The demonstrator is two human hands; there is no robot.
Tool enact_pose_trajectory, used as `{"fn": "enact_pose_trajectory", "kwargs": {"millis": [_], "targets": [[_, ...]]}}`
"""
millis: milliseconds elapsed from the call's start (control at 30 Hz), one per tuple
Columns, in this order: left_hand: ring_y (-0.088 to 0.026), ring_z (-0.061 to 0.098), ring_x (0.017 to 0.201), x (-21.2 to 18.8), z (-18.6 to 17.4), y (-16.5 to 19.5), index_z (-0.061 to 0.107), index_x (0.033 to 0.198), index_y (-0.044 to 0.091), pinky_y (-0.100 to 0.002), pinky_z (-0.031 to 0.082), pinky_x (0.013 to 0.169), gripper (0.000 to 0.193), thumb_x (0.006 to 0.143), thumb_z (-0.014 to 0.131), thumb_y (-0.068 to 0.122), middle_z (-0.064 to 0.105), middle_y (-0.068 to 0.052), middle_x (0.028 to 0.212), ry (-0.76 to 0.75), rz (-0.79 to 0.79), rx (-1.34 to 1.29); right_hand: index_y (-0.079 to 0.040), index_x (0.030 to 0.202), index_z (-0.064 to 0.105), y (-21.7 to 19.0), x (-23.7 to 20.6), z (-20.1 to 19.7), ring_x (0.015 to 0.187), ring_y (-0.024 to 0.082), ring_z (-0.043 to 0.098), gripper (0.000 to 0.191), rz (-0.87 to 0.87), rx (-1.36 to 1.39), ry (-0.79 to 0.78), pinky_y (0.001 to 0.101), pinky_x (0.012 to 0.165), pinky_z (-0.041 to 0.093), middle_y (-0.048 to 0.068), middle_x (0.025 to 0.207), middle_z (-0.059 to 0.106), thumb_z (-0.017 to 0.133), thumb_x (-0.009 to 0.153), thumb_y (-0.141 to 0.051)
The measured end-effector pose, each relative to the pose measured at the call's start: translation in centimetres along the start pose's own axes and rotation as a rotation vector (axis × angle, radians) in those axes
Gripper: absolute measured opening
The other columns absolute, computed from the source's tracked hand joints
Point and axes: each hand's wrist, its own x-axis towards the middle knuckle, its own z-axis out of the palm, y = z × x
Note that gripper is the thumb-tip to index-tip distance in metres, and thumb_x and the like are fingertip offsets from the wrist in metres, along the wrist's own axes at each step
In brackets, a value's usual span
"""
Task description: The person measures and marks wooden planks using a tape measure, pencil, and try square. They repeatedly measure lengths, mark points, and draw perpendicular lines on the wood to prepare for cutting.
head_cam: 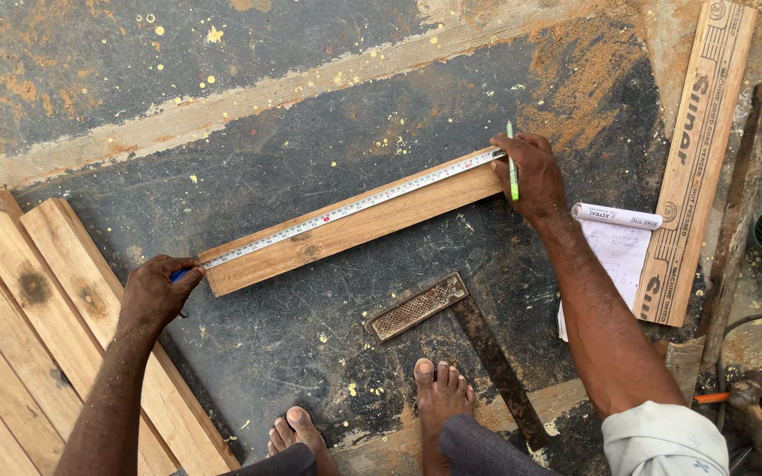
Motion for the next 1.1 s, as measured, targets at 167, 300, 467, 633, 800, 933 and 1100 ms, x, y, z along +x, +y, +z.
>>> {"fn": "enact_pose_trajectory", "kwargs": {"millis": [167,300,467,633,800,933,1100], "targets": [[-0.026,0.073,0.089,-1.0,-1.6,0.3,0.079,0.118,0.013,-0.043,0.062,0.08,0.041,0.092,0.074,0.044,0.074,-0.012,0.111,-0.01,0.02,-0.1,-0.012,0.114,0.077,-2.8,-0.2,1.8,0.115,0.027,0.066,0.02,-0.131,-0.024,-0.095,0.0442,0.101,0.053,0.011,0.112,0.077,0.077,0.097,-0.023],[-0.028,0.076,0.084,-1.4,-1.5,0.1,0.079,0.115,0.014,-0.043,0.063,0.078,0.04,0.09,0.074,0.044,0.075,-0.012,0.108,-0.066,-0.017,-0.158,-0.014,0.107,0.077,-9.8,-2.3,7.4,0.103,0.02,0.071,0.012,-0.321,0.133,-0.185,0.0395,0.093,0.054,0.004,0.104,0.079,0.074,0.097,-0.021],[-0.035,0.071,0.099,-1.7,-2.0,-0.5,0.081,0.105,0.011,-0.046,0.056,0.089,0.032,0.089,0.075,0.038,0.075,-0.016,0.108,0.093,0.224,-0.078,-0.012,0.105,0.077,-17.1,-2.8,12.3,0.1,0.023,0.07,0.017,-0.417,0.159,-0.213,0.0426,0.09,0.051,0.003,0.099,0.079,0.078,0.089,-0.018],[-0.029,0.071,0.103,-1.3,-3.2,1.8,0.08,0.109,0.014,-0.046,0.057,0.092,0.032,0.09,0.077,0.039,0.073,-0.011,0.114,0.034,0.072,-0.109,-0.015,0.111,0.077,-20.8,-1.5,15.8,0.102,0.023,0.067,0.02,-0.373,0.139,-0.243,0.0403,0.091,0.052,0.004,0.103,0.077,0.079,0.091,-0.017],[-0.026,0.073,0.104,-1.3,-4.5,2.6,0.081,0.113,0.019,-0.046,0.057,0.095,0.028,0.091,0.075,0.036,0.076,-0.009,0.115,-0.005,-0.008,-0.135,-0.015,0.111,0.077,-22.6,-2.1,18.3,0.106,0.023,0.064,0.021,-0.474,0.039,-0.173,0.0418,0.093,0.049,0.002,0.106,0.078,0.078,0.091,-0.017],[-0.026,0.074,0.105,-1.3,-5.0,1.5,0.08,0.114,0.02,-0.045,0.057,0.098,0.027,0.091,0.074,0.032,0.076,-0.009,0.118,0.002,0.004,-0.151,-0.015,0.114,0.077,-23.9,-2.5,19.0,0.109,0.022,0.064,0.023,-0.47,-0.024,-0.178,0.0405,0.097,0.049,0.002,0.109,0.078,0.074,0.091,-0.014],[-0.027,0.07,0.108,-1.3,-4.9,0.9,0.081,0.111,0.021,-0.047,0.055,0.097,0.028,0.09,0.075,0.038,0.072,-0.008,0.121,-0.013,0.042,-0.198,-0.013,0.11,0.079,-27.0,-2.4,20.0,0.108,0.023,0.065,0.019,-0.507,-0.025,-0.194,0.0431,0.099,0.048,0.004,0.107,0.079,0.071,0.093,-0.019]]}}
